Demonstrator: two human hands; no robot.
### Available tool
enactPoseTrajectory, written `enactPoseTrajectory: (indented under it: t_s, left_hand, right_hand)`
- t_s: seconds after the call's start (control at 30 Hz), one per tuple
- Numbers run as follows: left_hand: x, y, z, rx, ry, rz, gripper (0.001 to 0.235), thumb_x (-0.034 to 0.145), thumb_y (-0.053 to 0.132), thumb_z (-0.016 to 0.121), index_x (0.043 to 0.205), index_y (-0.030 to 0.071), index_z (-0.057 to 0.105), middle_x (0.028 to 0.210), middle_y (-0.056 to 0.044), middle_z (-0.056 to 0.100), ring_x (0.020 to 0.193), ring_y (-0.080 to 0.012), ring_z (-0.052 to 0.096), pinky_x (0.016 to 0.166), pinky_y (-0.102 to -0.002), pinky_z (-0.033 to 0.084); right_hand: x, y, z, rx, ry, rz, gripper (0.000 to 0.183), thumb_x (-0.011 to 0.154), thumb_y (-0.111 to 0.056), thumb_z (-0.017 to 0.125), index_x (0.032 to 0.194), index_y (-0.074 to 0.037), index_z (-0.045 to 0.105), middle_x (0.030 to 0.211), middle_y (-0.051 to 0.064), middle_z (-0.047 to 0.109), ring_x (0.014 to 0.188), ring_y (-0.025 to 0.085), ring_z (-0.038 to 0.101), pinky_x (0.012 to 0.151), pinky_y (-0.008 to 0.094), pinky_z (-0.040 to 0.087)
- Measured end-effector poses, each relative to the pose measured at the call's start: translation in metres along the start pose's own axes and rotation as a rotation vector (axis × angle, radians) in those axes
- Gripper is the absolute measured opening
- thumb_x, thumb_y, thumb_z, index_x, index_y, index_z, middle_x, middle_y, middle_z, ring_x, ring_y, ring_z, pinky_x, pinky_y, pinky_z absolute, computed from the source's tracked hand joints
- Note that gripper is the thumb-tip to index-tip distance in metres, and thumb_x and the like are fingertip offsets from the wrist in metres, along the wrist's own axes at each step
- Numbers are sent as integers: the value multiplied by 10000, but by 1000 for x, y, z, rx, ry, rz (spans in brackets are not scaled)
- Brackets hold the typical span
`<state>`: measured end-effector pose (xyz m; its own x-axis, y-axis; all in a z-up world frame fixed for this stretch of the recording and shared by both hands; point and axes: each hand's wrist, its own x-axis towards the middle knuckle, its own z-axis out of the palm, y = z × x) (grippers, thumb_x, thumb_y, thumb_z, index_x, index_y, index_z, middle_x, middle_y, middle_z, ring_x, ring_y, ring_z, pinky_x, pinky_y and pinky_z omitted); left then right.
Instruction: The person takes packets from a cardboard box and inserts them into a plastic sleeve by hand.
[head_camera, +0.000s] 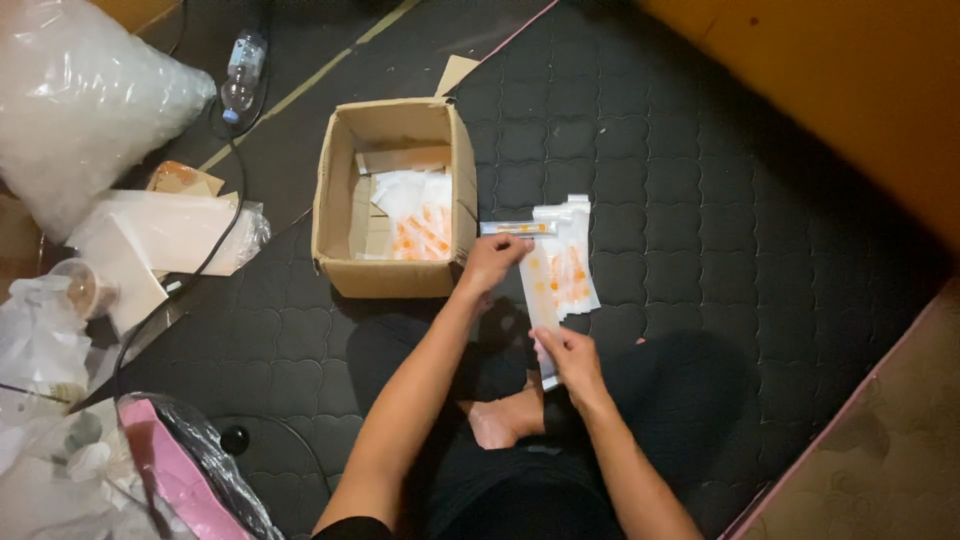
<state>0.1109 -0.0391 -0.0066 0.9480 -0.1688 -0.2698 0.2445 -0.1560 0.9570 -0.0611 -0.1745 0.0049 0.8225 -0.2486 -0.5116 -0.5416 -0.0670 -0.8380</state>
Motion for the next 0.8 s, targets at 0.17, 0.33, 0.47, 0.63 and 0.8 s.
enactPoseTrajectory:
  t_s: [0.17, 0.33, 0.47, 0.63, 0.8]
  left_hand:
    - [18, -24, 11, -30, 40, -50, 216, 838, 350, 829, 827, 137, 792, 693, -38, 683, 700, -120, 588, 689, -299, 517]
    - [7, -27, 19, -18, 39, -41, 179, 825, 289, 826, 837, 112, 802, 680, -58, 678, 700, -120, 573, 664, -291, 500]
    - [16, -38, 15, 6, 38, -27, 187, 826, 286, 834, 846, 103, 805, 681, -68, 693, 681, -129, 583, 655, -297, 504]
    - [17, -34, 7, 48, 17, 21, 190, 832, 274, 840, 852, 87, 809, 692, -88, 695, 696, -141, 574, 658, -317, 497]
    - [10, -13, -2, 61, -80, 61, 160, 840, 222, 837, 876, 69, 805, 680, -101, 710, 647, -154, 611, 650, -313, 506]
  right_hand:
    - [-22, 27, 1, 155, -22, 110, 269, 915, -316, 717, 878, -70, 820, 673, 22, 738, 598, 81, 617, 540, 188, 455]
    - [-24, 54, -2, 334, -46, 152, 282, 950, -199, 691, 1093, 21, 794, 815, 90, 772, 660, 109, 692, 597, 205, 565]
    - [-22, 53, -4, 309, -44, 153, 289, 965, -204, 676, 1109, 16, 795, 839, 96, 766, 680, 112, 683, 606, 204, 571]
    - [-20, 58, -1, 281, -33, 165, 306, 953, -235, 695, 1107, 7, 800, 866, 103, 775, 703, 115, 677, 614, 207, 570]
    - [-17, 65, -2, 337, -37, 130, 269, 939, -197, 719, 1062, 28, 803, 821, 125, 773, 675, 132, 704, 608, 215, 579]
